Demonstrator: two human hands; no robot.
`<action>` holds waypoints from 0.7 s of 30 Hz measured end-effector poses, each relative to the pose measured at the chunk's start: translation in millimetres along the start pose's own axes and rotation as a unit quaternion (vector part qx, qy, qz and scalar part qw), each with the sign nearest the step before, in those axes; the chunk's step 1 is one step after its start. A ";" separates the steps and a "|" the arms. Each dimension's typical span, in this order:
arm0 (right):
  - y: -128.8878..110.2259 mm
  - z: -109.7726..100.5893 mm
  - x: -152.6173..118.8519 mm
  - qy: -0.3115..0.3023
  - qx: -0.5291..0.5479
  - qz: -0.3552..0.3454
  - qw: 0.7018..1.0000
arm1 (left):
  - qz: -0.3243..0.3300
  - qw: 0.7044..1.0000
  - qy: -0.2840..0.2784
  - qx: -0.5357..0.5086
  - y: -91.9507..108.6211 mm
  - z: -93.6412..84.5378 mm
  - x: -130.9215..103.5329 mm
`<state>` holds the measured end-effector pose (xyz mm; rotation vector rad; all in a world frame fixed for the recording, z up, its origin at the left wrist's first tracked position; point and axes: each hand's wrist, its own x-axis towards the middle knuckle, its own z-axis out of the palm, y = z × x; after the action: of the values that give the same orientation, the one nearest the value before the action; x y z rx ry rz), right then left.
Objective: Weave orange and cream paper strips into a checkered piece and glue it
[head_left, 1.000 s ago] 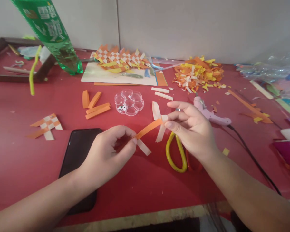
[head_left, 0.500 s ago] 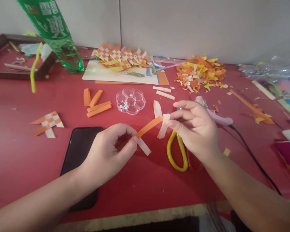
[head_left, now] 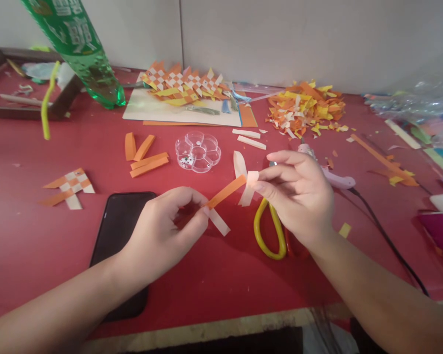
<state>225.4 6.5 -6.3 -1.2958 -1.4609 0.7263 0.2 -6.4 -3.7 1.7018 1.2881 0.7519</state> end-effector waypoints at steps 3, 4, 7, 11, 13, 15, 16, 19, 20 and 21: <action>0.1 0.1 0.0 0.004 -0.006 -0.004 1.000 | 0.005 1.000 0.005 0.001 -1.0 -0.4 -0.9; 0.1 0.0 0.1 0.006 -0.007 -0.006 1.000 | 0.007 1.000 0.009 0.003 -1.3 -0.4 -1.0; 0.3 -0.3 0.1 0.007 -0.001 -0.015 1.000 | 0.010 1.000 0.018 0.007 -1.6 0.2 -0.5; 1.0 -0.5 -0.1 0.008 0.002 -0.036 0.999 | 0.013 1.000 0.016 0.014 -2.0 0.4 -0.1; 1.4 -0.2 -0.1 0.009 0.003 -0.043 0.999 | 0.012 1.000 0.014 0.015 -2.3 -0.1 -0.4; 1.7 0.3 -0.1 0.006 0.008 -0.049 0.999 | 0.010 1.000 0.015 0.018 -2.2 -0.9 -0.9; 1.9 0.5 0.0 0.004 0.009 -0.050 0.999 | 0.009 1.000 0.012 0.019 -2.0 -1.2 -1.0; 2.5 0.9 -0.1 0.001 0.010 -0.050 0.999 | 0.004 1.000 0.005 0.019 -0.8 -1.4 -0.7; 2.8 0.9 -0.2 0.000 0.009 -0.049 0.999 | 0.003 1.000 0.006 0.018 -0.4 -1.4 -0.5; 3.0 0.9 -0.3 0.000 0.009 -0.048 0.999 | 0.004 1.000 0.006 0.019 0.0 -1.3 -0.2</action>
<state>225.6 7.0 -9.4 -1.2028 -1.5027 0.6752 -1.0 -6.3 -3.1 1.7359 1.3110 0.7487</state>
